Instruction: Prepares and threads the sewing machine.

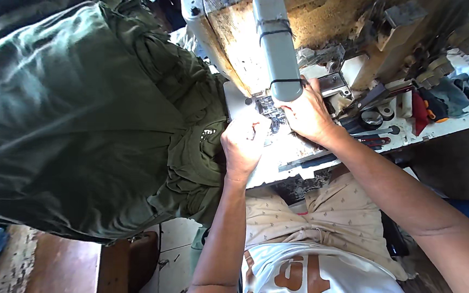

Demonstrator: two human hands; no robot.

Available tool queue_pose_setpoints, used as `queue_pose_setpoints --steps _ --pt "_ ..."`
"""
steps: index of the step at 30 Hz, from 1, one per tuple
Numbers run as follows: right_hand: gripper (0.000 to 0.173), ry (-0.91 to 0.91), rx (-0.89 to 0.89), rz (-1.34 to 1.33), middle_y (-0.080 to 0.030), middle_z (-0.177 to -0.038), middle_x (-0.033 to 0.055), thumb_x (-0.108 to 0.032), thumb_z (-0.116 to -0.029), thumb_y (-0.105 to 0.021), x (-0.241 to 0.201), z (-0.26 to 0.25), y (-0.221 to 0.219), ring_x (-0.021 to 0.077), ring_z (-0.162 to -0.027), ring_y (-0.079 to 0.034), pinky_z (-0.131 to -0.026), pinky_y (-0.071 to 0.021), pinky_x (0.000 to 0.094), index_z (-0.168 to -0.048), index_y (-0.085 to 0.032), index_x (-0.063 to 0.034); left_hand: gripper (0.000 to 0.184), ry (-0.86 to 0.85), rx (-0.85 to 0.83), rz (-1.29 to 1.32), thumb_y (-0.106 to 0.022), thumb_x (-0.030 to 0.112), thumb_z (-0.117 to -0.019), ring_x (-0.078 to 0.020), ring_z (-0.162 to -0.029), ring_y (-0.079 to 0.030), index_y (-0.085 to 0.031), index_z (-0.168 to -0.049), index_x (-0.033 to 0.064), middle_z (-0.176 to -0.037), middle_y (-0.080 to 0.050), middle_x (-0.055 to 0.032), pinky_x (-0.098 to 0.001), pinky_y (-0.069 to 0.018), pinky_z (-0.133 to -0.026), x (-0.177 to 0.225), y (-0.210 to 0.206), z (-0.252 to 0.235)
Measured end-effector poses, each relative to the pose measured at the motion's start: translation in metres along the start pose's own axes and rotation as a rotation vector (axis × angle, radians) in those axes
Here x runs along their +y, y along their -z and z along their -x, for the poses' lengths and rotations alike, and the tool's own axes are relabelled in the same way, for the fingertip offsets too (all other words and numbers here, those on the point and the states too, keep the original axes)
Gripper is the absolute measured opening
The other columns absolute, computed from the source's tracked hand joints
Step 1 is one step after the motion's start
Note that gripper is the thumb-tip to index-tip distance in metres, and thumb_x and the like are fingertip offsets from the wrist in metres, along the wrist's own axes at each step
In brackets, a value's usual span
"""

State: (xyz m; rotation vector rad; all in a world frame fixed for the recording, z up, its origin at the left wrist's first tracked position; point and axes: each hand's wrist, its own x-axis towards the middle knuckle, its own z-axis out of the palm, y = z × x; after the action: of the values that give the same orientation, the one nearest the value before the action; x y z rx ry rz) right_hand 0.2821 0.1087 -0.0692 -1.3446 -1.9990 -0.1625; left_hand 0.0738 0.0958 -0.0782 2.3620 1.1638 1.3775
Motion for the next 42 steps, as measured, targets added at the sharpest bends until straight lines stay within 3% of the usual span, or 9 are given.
queue_pose_setpoints --steps 9,15,21,24,25,27,29,32,42 --pt "0.020 -0.038 -0.058 -0.013 -0.069 -0.112 0.0008 -0.026 -0.0960 -0.060 -0.005 -0.005 0.001 0.0241 -0.112 -0.058 -0.098 -0.0368 0.0501 -0.099 -0.079 -0.0227 0.010 -0.018 0.018 -0.015 -0.068 0.016 -0.0977 -0.0073 -0.076 -0.061 -0.074 -0.097 0.0071 -0.091 -0.070 -0.0029 -0.0251 -0.0520 -0.069 -0.001 -0.002 -0.002" --pt "0.021 -0.033 -0.046 0.022 -0.069 -0.111 0.0033 -0.022 -0.0990 -0.059 -0.013 -0.007 -0.002 0.0283 -0.112 -0.058 -0.097 -0.0362 0.0540 -0.100 -0.079 -0.0176 0.010 -0.014 0.020 -0.023 -0.068 0.017 -0.0978 -0.0073 -0.074 -0.061 -0.074 -0.097 0.0078 -0.088 -0.069 -0.0019 -0.0255 -0.0516 -0.067 -0.001 -0.001 -0.002" --pt "0.009 -0.134 0.205 -0.185 -0.071 -0.117 0.0030 -0.019 -0.0973 -0.067 -0.018 -0.004 0.014 0.0235 -0.118 -0.060 -0.098 -0.0394 0.0503 -0.097 -0.074 -0.0141 0.009 -0.014 0.023 0.003 -0.068 0.014 -0.0965 -0.0088 -0.078 -0.063 -0.074 -0.097 0.0071 -0.092 -0.070 -0.0033 -0.0264 -0.0528 -0.071 -0.003 -0.002 -0.001" --pt "0.009 -0.081 0.301 -0.367 -0.070 -0.117 0.0092 -0.008 -0.0969 -0.068 -0.020 0.007 0.030 0.0204 -0.114 -0.061 -0.097 -0.0463 0.0401 -0.103 -0.073 -0.0050 0.008 -0.021 0.024 0.017 -0.068 0.014 -0.0966 -0.0075 -0.080 -0.063 -0.075 -0.097 0.0084 -0.094 -0.071 -0.0025 -0.0251 -0.0527 -0.072 -0.003 -0.002 -0.002" --pt "0.011 -0.085 0.278 -0.454 -0.069 -0.111 0.0096 -0.005 -0.0983 -0.065 -0.025 0.014 0.039 0.0170 -0.108 -0.063 -0.095 -0.0519 0.0338 -0.107 -0.071 -0.0018 0.008 -0.022 0.027 0.014 -0.068 0.014 -0.0968 -0.0074 -0.078 -0.062 -0.074 -0.096 0.0085 -0.092 -0.070 -0.0022 -0.0253 -0.0517 -0.070 -0.003 -0.002 -0.002" --pt "0.012 -0.139 0.135 -0.565 -0.063 -0.090 0.0035 -0.006 -0.1015 -0.057 -0.038 0.034 0.055 0.0069 -0.077 -0.062 -0.068 -0.0551 0.0222 -0.112 -0.061 -0.0022 0.009 -0.026 0.027 0.003 -0.069 0.015 -0.0967 -0.0085 -0.078 -0.063 -0.074 -0.096 0.0078 -0.090 -0.070 -0.0028 -0.0263 -0.0527 -0.071 -0.002 -0.002 -0.001" --pt "0.014 -0.180 -0.024 -0.631 -0.062 -0.080 0.0002 -0.008 -0.1027 -0.056 -0.049 0.051 0.061 0.0077 -0.065 -0.062 -0.056 -0.0561 0.0260 -0.115 -0.060 -0.0050 0.009 -0.028 0.010 -0.001 -0.069 0.016 -0.0966 -0.0080 -0.075 -0.062 -0.073 -0.095 0.0077 -0.088 -0.068 -0.0025 -0.0252 -0.0525 -0.069 0.000 0.001 0.003" --pt "0.014 -0.143 -0.201 -0.639 -0.061 -0.074 -0.0030 -0.014 -0.1053 -0.052 -0.066 0.080 0.060 0.0070 -0.064 -0.060 -0.059 -0.0551 0.0261 -0.105 -0.064 -0.0073 0.009 -0.015 -0.028 0.017 -0.069 0.016 -0.0962 -0.0068 -0.072 -0.059 -0.072 -0.097 0.0072 -0.086 -0.067 -0.0025 -0.0239 -0.0513 -0.066 0.002 0.006 0.006" --pt "0.017 0.009 -0.586 -1.011 -0.058 -0.080 0.0051 -0.018 -0.1094 -0.048 -0.106 0.150 0.084 0.0108 -0.069 -0.059 -0.063 -0.0531 0.0247 -0.109 -0.059 -0.0042 0.006 -0.014 -0.055 0.142 -0.071 0.009 -0.0949 -0.0022 -0.068 -0.056 -0.072 -0.096 0.0042 -0.085 -0.067 -0.0005 -0.0184 -0.0483 -0.060 0.013 0.019 0.003"
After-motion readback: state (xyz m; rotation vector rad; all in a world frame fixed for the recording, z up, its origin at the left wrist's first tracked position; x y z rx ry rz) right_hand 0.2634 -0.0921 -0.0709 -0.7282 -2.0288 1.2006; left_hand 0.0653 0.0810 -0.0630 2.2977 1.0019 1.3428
